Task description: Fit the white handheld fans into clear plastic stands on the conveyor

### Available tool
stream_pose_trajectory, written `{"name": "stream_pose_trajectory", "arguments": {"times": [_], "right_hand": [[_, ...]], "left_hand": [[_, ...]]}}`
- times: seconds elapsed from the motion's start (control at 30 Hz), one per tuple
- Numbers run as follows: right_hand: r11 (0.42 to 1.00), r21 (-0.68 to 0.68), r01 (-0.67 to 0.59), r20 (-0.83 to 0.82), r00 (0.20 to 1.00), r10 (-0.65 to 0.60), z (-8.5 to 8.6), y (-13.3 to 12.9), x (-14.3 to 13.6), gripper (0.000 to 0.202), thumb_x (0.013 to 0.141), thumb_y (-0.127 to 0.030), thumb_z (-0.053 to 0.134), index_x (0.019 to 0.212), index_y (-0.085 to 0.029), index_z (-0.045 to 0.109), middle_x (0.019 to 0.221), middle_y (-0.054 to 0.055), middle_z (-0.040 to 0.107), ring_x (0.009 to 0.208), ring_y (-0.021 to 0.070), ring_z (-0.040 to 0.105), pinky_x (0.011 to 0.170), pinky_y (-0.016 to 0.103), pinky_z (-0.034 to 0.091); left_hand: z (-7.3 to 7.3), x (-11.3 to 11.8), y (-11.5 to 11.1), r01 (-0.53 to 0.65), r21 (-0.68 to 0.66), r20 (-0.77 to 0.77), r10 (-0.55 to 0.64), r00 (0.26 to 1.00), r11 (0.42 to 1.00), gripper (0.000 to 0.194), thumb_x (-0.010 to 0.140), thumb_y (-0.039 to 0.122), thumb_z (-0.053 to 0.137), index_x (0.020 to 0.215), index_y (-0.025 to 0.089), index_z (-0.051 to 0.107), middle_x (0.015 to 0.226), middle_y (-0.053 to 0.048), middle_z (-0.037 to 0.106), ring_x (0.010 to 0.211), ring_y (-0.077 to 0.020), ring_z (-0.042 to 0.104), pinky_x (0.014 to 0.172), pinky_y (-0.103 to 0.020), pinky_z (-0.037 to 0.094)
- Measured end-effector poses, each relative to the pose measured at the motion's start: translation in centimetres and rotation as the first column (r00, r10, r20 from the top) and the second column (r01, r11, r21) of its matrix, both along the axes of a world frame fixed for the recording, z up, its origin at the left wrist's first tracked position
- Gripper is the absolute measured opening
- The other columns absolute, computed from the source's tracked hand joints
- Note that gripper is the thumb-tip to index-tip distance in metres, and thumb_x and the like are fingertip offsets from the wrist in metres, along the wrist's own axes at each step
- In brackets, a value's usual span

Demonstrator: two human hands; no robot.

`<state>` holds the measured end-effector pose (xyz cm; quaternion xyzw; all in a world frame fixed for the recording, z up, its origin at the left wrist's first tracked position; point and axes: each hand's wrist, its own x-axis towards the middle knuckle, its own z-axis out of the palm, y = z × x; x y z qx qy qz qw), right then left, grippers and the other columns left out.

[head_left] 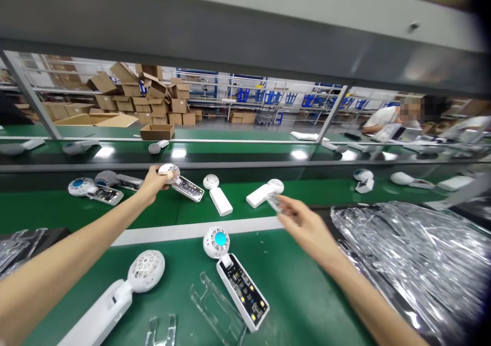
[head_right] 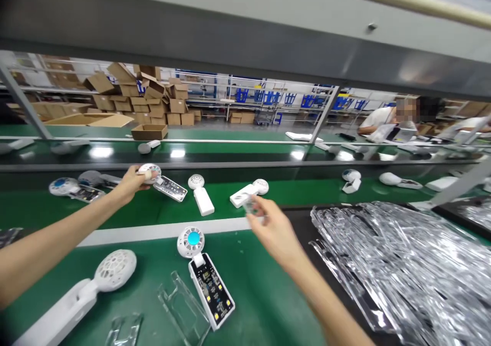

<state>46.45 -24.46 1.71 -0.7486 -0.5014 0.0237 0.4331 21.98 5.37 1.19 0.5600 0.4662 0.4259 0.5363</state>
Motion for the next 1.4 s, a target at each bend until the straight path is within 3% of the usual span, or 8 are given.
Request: {"name": "stream_pose_trajectory", "arguments": {"times": [0.13, 0.3, 0.63, 0.77, 0.87, 1.03, 1.23, 1.4], "right_hand": [[0.986, 0.071, -0.148, 0.222, 0.966, 0.129, 1.1, 6.1, -7.5, 0.047, 0.084, -0.027, 0.053, 0.13, -0.018, 0.054, 0.109, 0.011, 0.059, 0.1, 0.0238, 0.058, 0.088, 0.04, 0.052], [0.996, 0.052, -0.069, 0.334, 0.941, 0.047, 1.0, 10.1, -12.0, 0.047, 0.09, -0.028, 0.052, 0.136, -0.018, 0.05, 0.106, 0.012, 0.056, 0.1, 0.0271, 0.052, 0.086, 0.042, 0.051], [0.991, -0.083, -0.104, 0.259, 0.958, 0.123, -0.1, 9.5, -10.7, 0.058, 0.096, -0.036, 0.037, 0.152, -0.03, 0.024, 0.107, 0.009, 0.06, 0.089, 0.0253, 0.062, 0.068, 0.037, 0.051], [0.989, 0.02, -0.149, 0.29, 0.947, 0.137, 0.8, 9.3, -10.7, 0.055, 0.094, -0.037, 0.041, 0.147, -0.027, 0.036, 0.107, 0.011, 0.06, 0.096, 0.0287, 0.06, 0.073, 0.04, 0.051], [0.983, 0.079, -0.164, 0.168, 0.974, 0.149, 1.2, 9.9, -11.1, 0.05, 0.093, -0.04, 0.041, 0.141, -0.025, 0.045, 0.109, 0.011, 0.062, 0.098, 0.0275, 0.059, 0.077, 0.04, 0.05], [0.987, 0.146, 0.075, -0.258, 0.965, -0.035, 1.5, 12.7, -10.5, 0.054, 0.094, -0.05, 0.026, 0.082, -0.016, 0.066, 0.073, 0.008, 0.066, 0.069, 0.022, 0.06, 0.065, 0.033, 0.045], [0.995, -0.097, -0.022, 0.148, 0.988, 0.036, 2.5, 14.8, -12.8, 0.063, 0.1, -0.029, 0.004, 0.078, -0.017, 0.062, 0.078, 0.009, 0.07, 0.07, 0.0181, 0.062, 0.064, 0.027, 0.039], [0.929, -0.346, 0.133, 0.302, 0.953, -0.025, 2.6, 12.5, -8.6, 0.041, 0.099, -0.046, 0.033, 0.093, -0.024, 0.066, 0.09, 0.002, 0.072, 0.084, 0.0164, 0.065, 0.067, 0.023, 0.04]], "left_hand": [[4.5, 2.1, -5.6, 0.093, 0.19, 0.091, -0.112, 0.989, 0.977, 0.06, 0.055, 0.042, 0.082, 0.102, 0.018, 0.053, 0.095, -0.004, 0.061, 0.072, -0.0138, 0.058, 0.056, -0.023, 0.046], [7.3, 3.1, -10.4, 0.244, 0.103, 0.16, -0.258, 0.953, 0.964, 0.059, 0.053, 0.051, 0.081, 0.095, 0.017, 0.059, 0.087, -0.004, 0.062, 0.074, -0.0168, 0.057, 0.057, -0.026, 0.046], [7.1, 2.9, -10.4, 0.209, 0.098, 0.443, -0.231, 0.866, 0.973, 0.055, 0.053, 0.046, 0.084, 0.092, 0.017, 0.058, 0.092, -0.006, 0.063, 0.075, -0.0155, 0.058, 0.063, -0.026, 0.046], [5.7, 3.0, -10.7, 0.483, 0.033, 0.441, -0.446, 0.779, 0.875, 0.05, 0.051, 0.049, 0.085, 0.082, 0.016, 0.063, 0.082, -0.004, 0.064, 0.071, -0.0147, 0.057, 0.063, -0.026, 0.048], [4.6, 2.5, -11.0, 0.473, -0.039, 0.363, -0.429, 0.827, 0.88, 0.047, 0.053, 0.051, 0.083, 0.08, 0.016, 0.066, 0.082, -0.006, 0.065, 0.07, -0.0172, 0.059, 0.06, -0.029, 0.05], [5.0, 2.0, -12.4, 0.323, 0.053, 0.369, -0.319, 0.873, 0.945, 0.043, 0.05, 0.037, 0.087, 0.083, 0.018, 0.069, 0.086, -0.006, 0.069, 0.079, -0.0211, 0.063, 0.063, -0.03, 0.052], [4.9, 0.7, -11.5, 0.206, 0.011, 0.359, -0.196, 0.912, 0.978, 0.047, 0.048, 0.041, 0.086, 0.082, 0.016, 0.068, 0.082, -0.006, 0.07, 0.072, -0.0203, 0.064, 0.06, -0.031, 0.053], [2.6, -4.4, -3.6, 0.142, -0.105, 0.047, -0.138, 0.989, 0.984, 0.046, 0.053, 0.042, 0.086, 0.084, 0.014, 0.066, 0.074, -0.002, 0.069, 0.063, -0.0161, 0.062, 0.055, -0.028, 0.054]]}}
